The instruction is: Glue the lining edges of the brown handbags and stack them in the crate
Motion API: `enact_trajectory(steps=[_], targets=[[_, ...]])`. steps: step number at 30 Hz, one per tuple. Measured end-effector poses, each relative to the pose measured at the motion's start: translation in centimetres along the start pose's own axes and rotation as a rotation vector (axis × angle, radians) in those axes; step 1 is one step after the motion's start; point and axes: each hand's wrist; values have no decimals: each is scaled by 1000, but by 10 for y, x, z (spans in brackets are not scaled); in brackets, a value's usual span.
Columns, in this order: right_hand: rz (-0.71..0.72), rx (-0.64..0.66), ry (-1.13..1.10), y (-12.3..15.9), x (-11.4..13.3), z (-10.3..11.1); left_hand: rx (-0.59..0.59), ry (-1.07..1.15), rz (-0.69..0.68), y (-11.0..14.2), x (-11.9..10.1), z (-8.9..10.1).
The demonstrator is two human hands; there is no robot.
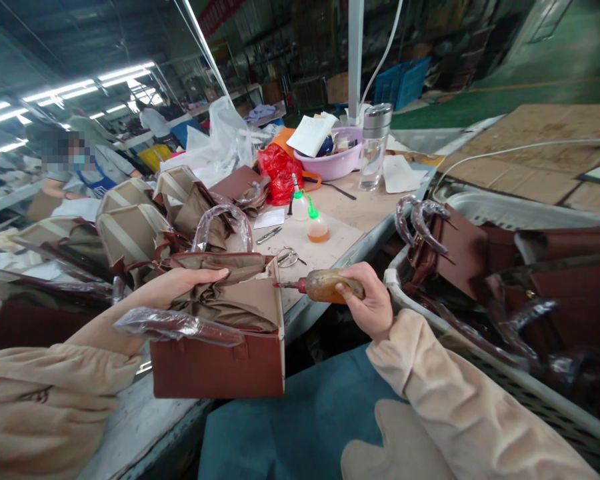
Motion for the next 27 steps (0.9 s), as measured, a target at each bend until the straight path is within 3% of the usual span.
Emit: enact_trajectory(steps=[5,13,21,27], targets=[[-2,11,8,2,3,0,25,-29,-13,2,-2,-1],[60,-77,40,-20,6,4,20,-24,-13,3,-1,-3],[72,-10,54,-3,11,12,14,34,24,1,1,-1],[57,-49,24,-13,10,7,28,18,-2,1,2,-1]])
Point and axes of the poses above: each hand's wrist, its own y-axis away from the middle knuckle, its own z-axis out of the back of the hand, x = y × z, and after that the axes turned 5 degrees about y, right-handed
